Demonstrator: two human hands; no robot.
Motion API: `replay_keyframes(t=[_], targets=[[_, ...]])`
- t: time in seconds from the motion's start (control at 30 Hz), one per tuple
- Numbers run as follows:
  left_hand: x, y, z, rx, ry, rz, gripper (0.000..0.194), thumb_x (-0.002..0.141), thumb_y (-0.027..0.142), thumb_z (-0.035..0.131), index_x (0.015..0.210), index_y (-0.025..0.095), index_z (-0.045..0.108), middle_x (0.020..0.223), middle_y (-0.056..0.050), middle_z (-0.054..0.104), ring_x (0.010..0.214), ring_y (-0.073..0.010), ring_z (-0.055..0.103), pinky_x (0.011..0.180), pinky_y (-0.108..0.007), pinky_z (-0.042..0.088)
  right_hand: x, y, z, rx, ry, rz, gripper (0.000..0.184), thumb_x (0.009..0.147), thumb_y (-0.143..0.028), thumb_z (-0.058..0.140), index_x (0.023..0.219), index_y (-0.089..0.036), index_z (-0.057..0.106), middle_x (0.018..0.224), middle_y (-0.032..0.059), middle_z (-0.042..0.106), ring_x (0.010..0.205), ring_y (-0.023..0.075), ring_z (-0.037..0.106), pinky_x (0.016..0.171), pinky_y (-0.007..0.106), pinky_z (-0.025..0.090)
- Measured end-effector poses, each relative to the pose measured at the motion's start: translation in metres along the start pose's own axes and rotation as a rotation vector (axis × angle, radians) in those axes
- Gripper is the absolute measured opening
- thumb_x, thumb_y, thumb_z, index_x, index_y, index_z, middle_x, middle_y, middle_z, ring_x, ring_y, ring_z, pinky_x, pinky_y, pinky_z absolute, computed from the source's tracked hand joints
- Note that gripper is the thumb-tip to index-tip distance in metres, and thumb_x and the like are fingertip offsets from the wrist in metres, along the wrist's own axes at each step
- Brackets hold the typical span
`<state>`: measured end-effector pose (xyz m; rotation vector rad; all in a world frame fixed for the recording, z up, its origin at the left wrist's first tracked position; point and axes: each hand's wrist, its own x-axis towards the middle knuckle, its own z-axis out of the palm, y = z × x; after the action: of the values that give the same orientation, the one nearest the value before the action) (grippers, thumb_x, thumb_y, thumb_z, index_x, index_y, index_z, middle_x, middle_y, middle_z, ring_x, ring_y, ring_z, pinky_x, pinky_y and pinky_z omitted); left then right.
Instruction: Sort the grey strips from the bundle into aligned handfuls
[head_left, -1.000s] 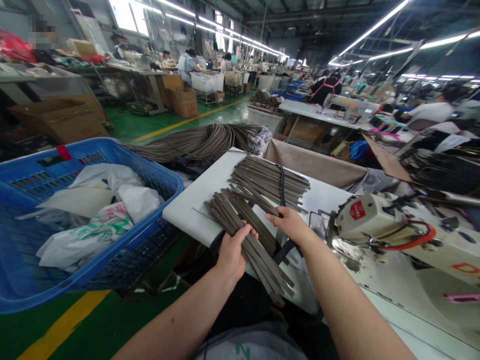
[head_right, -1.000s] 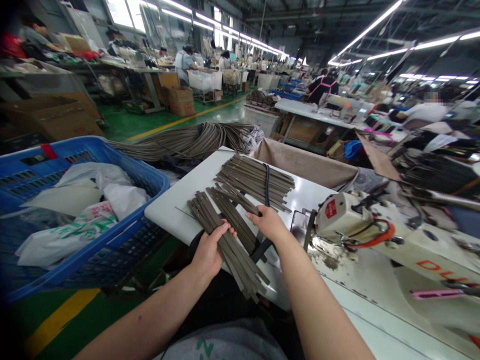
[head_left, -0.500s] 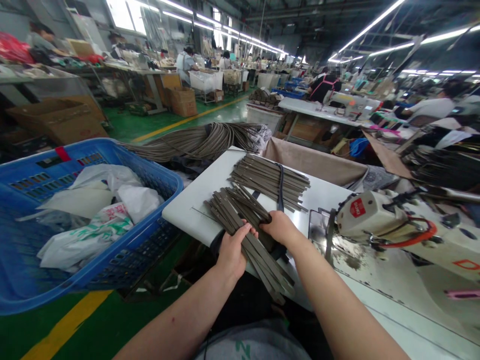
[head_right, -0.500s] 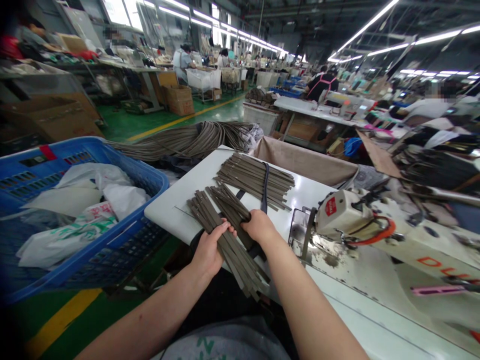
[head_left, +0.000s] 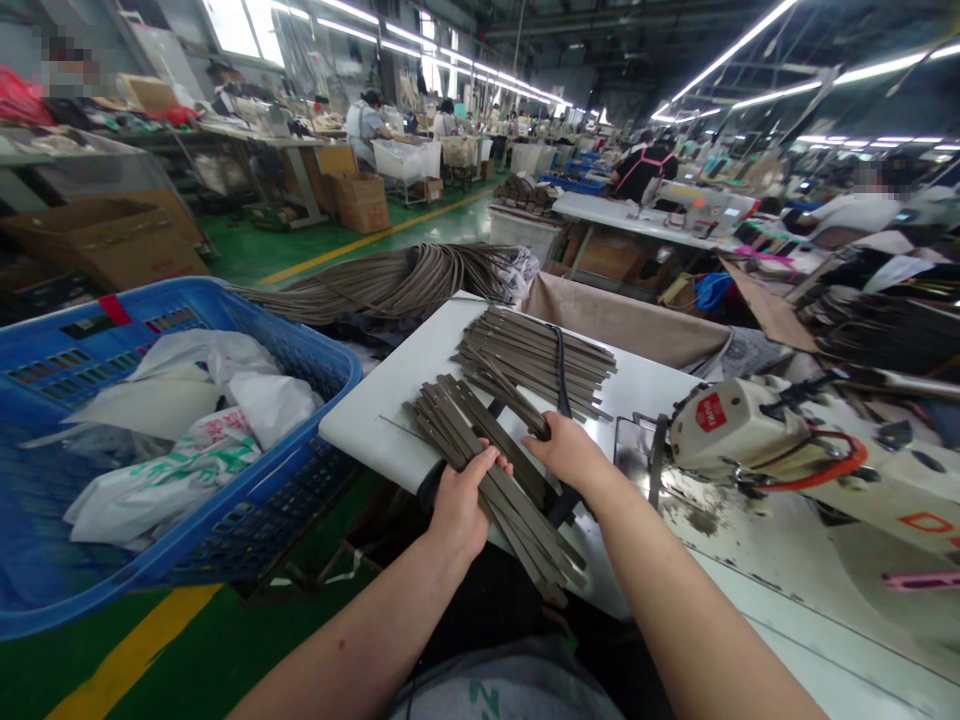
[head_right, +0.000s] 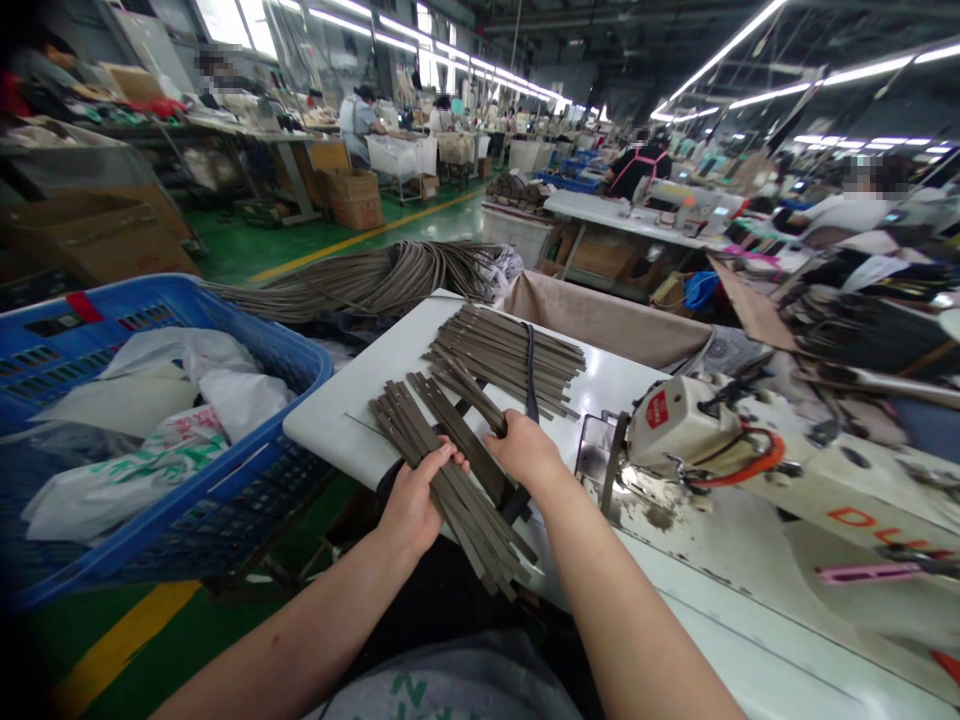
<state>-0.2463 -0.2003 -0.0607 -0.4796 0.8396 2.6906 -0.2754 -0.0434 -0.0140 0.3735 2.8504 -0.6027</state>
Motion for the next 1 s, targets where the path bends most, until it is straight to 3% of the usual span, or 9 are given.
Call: replay_keyframes(t=[0.1, 0.27, 0.57, 1.0], targets=[[-0.002, 0.0, -0.003, 0.012, -0.039, 0.0, 0.032, 0.064, 0.021, 0.087, 0.088, 0.015, 0.066, 0.072, -0.002, 0.065, 0.069, -0.0148, 0.063, 0.074, -0.034, 0.058, -0.009, -0.007, 0.009, -0.02, -0.028, -0.017, 0.031, 0.08, -0.048, 0.071, 0.091, -0.02, 0.064, 0.089, 0.0071, 0.072, 0.081, 0.0199, 0.066, 0.06, 0.025, 0.038], [-0.007, 0.002, -0.005, 0.023, -0.079, -0.001, 0.028, 0.067, 0.02, 0.085, 0.087, 0.015, 0.067, 0.068, 0.0, 0.062, 0.067, -0.0132, 0.061, 0.072, -0.03, 0.056, -0.018, -0.016, 0.019, -0.069, -0.044, -0.012, 0.031, 0.076, -0.04, 0.074, 0.098, -0.019, 0.067, 0.1, 0.0125, 0.074, 0.091, 0.0248, 0.068, 0.063, 0.028, 0.04], [-0.006, 0.002, -0.005, -0.001, -0.037, -0.006, 0.028, 0.065, 0.018, 0.086, 0.086, 0.014, 0.068, 0.072, -0.001, 0.064, 0.068, -0.0127, 0.062, 0.075, -0.031, 0.056, -0.009, -0.014, 0.011, -0.08, -0.112, -0.024, 0.021, 0.078, -0.037, 0.07, 0.091, -0.019, 0.072, 0.092, 0.0098, 0.075, 0.084, 0.0214, 0.07, 0.062, 0.026, 0.042], [-0.005, 0.001, -0.005, 0.028, -0.025, -0.006, 0.03, 0.065, 0.02, 0.085, 0.087, 0.016, 0.066, 0.072, 0.0, 0.065, 0.066, -0.0122, 0.062, 0.076, -0.031, 0.056, -0.007, -0.008, 0.005, -0.111, -0.039, 0.033, 0.026, 0.082, -0.039, 0.069, 0.099, -0.019, 0.07, 0.101, 0.0121, 0.075, 0.093, 0.0243, 0.069, 0.065, 0.028, 0.044]])
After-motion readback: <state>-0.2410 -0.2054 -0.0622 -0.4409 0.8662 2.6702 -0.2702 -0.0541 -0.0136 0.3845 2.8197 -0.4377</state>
